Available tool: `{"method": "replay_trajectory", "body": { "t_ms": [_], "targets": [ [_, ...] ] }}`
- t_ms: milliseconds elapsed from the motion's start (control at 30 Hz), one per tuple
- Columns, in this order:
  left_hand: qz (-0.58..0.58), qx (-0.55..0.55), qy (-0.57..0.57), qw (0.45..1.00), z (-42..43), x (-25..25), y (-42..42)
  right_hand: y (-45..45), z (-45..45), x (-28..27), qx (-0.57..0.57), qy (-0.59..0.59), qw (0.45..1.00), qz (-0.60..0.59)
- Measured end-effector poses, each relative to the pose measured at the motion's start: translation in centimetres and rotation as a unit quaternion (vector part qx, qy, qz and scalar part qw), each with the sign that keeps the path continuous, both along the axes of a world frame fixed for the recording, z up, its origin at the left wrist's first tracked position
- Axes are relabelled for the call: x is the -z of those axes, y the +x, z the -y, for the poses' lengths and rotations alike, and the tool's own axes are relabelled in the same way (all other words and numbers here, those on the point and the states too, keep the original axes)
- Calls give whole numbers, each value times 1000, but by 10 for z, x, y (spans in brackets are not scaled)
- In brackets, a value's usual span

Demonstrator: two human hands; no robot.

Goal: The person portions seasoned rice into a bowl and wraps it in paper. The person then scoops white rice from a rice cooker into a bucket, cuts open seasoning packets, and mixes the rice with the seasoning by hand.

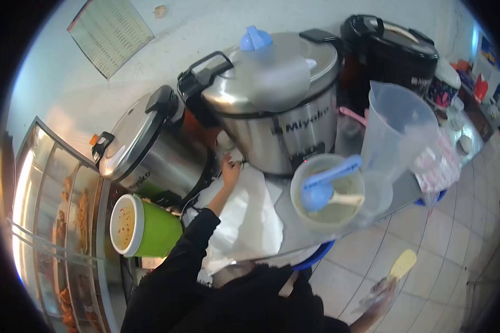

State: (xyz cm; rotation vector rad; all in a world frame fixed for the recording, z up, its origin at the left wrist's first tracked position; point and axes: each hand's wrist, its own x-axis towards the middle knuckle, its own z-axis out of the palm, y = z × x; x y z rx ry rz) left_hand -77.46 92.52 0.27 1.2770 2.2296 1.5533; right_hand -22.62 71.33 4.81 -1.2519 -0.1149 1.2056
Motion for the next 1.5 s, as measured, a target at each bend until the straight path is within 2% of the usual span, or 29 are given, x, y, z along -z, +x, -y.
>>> {"method": "replay_trajectory", "body": {
  "t_ms": [67, 100, 133, 167, 200, 233, 267, 300, 367, 500, 567, 600, 667, 700, 800, 867, 900, 967, 1000, 1033, 1067, 1100, 1167, 1200, 1233, 1333, 1400, 1467, 1500],
  "targets": [
    [-134, -55, -112, 983, -35, -6, -44, -11, -8, -11, 49, -28, 998, 23],
    [-127, -60, -101, 985, -51, -8, -63, -8, -3, -2, 42, 1, 999, 19],
    [-178, -75, -109, 975, -64, -5, -80, -5, -2, 6, 33, 28, 999, 18],
    [-227, -91, -122, 962, -76, 1, -93, -42, -7, -10, 116, 44, 958, 260],
    [-214, -98, -121, 964, -87, -1, -102, -79, -13, -26, 220, -19, 843, 490],
    [-196, -92, -233, 948, -96, -11, -109, -84, -20, -24, 232, -26, 834, 499],
    [-173, -83, -342, 920, -103, -14, -116, -85, -28, -24, 206, -20, 859, 468],
    [-160, -88, -343, 921, -108, -7, -123, -83, -34, -24, 168, -16, 897, 408],
    [-206, -50, -312, 926, -118, 3, -131, -82, -50, -22, 117, -22, 932, 343],
    [-256, -39, -229, 938, -124, 10, -135, -83, -65, -27, 63, -16, 944, 325],
    [-160, -39, -225, 960, -108, -16, -115, -85, -72, -31, 34, -10, 946, 322],
    [-159, -42, -227, 960, -99, -23, -103, -85, -74, -34, 20, -4, 948, 317],
    [-191, -108, -103, 970, -74, -35, -77, -88, -83, -43, -13, 20, 949, 315],
    [-192, -115, -106, 969, -55, -47, -64, -93, -87, -49, -35, 46, 946, 320],
    [-125, -62, -50, 989, 23, -84, -29, -111, -111, -75, -107, 105, 925, 349],
    [-73, -9, -18, 997, 83, -115, -11, -133, -123, -100, -157, 170, 889, 394],
    [-37, 24, -2, 999, 116, -137, -2, -150, -129, -116, -183, 210, 863, 422],
    [-81, 129, 117, 981, 213, -183, -5, -188, -132, -153, -243, 310, 777, 491],
    [-117, 122, 142, 975, 244, -202, -13, -209, -132, -174, -263, 362, 722, 527],
    [-86, 107, 203, 970, 274, -217, -20, -234, -131, -195, -279, 417, 656, 563],
    [-90, 38, 201, 975, 307, -222, -31, -260, -125, -216, -287, 473, 584, 594],
    [57, -41, 277, 958, 334, -223, -39, -289, -115, -237, -293, 527, 502, 620],
    [93, -137, 354, 920, 380, -228, -74, -357, -88, -274, -298, 611, 342, 650],
    [157, -138, 395, 894, 404, -216, -94, -395, -70, -289, -311, 633, 267, 656],
    [124, -117, 427, 888, 419, -214, -114, -435, -49, -300, -340, 640, 197, 661],
    [192, -75, 485, 850, 451, -183, -169, -560, 19, -314, -500, 587, 16, 637],
    [210, -76, 496, 839, 456, -164, -193, -624, 48, -283, -525, 518, -95, 669],
    [249, -54, 451, 855, 456, -153, -202, -681, 49, -221, -565, 483, -196, 639],
    [295, -63, 392, 869, 456, -151, -203, -702, 57, -201, -587, 452, -160, 652]
  ]
}}
